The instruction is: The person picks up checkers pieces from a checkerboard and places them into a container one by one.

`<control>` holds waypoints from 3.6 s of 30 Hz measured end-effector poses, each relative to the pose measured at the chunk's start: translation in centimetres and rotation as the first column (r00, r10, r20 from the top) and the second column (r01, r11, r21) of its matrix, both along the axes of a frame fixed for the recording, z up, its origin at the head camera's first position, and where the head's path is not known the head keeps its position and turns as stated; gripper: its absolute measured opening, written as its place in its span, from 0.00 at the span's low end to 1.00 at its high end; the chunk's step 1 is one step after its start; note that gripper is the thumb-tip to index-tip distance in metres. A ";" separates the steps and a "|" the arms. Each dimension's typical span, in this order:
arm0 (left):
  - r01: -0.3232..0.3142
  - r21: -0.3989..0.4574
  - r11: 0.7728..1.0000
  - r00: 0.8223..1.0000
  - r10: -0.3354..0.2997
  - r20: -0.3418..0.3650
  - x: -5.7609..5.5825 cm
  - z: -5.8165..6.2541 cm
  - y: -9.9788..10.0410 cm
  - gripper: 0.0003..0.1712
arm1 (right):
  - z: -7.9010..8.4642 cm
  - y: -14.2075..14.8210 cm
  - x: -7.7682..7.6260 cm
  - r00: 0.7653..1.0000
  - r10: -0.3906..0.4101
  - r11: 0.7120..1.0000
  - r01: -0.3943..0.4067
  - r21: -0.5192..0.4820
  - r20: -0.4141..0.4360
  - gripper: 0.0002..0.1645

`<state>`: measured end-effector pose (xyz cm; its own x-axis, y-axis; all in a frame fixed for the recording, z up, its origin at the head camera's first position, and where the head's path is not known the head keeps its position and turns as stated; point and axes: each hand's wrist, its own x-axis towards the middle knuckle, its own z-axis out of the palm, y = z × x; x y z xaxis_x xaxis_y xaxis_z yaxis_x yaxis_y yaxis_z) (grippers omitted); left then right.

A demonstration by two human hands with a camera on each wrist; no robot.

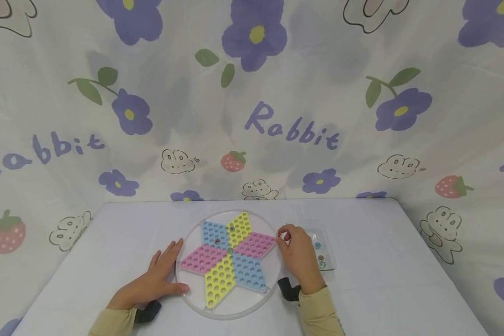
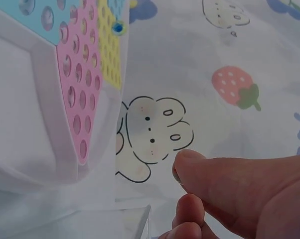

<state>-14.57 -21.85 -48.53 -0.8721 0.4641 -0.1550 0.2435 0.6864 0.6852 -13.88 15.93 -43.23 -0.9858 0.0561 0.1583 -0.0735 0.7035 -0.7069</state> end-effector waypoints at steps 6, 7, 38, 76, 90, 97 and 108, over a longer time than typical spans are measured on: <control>0.003 -0.007 1.000 1.000 -0.003 -0.004 0.0 0.1 0.0 0.73 | -0.4 0.4 -0.3 1.000 -0.017 1.000 0.017 -0.001 0.002 0.09; 0.003 -0.008 1.000 1.000 -0.003 -0.006 0.0 0.1 0.0 0.73 | -0.5 0.5 -0.4 1.000 -0.018 1.000 0.018 -0.004 0.002 0.09; 0.004 0.006 1.000 1.000 -0.004 -0.018 0.1 0.3 0.1 0.73 | -1.5 1.7 -1.0 0.997 -0.078 0.996 0.078 0.034 -0.003 0.11; 0.004 -0.002 1.000 1.000 -0.004 -0.007 0.0 -0.1 -0.1 0.73 | -1.4 1.6 -0.9 0.994 -0.107 0.990 0.106 0.097 0.005 0.12; -0.002 0.001 1.000 1.000 0.002 -0.015 -0.1 -0.1 -0.2 0.74 | -0.8 -0.5 -0.8 0.998 -0.055 0.997 0.055 0.053 0.003 0.13; 0.007 0.003 1.000 1.000 -0.007 0.005 0.0 -0.3 -0.2 0.73 | -0.6 -1.4 -0.8 0.999 -0.035 0.998 0.034 0.049 0.013 0.13; -0.003 0.000 1.000 1.000 0.003 -0.011 0.1 0.0 -0.1 0.73 | -0.4 -3.7 -0.9 1.000 0.023 0.999 -0.023 0.039 -0.015 0.11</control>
<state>-14.50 -21.96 -48.58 -0.8753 0.4612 -0.1450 0.2490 0.6871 0.6825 -14.82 12.28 -43.67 -0.9842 0.0271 0.1749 -0.1005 0.7282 -0.6780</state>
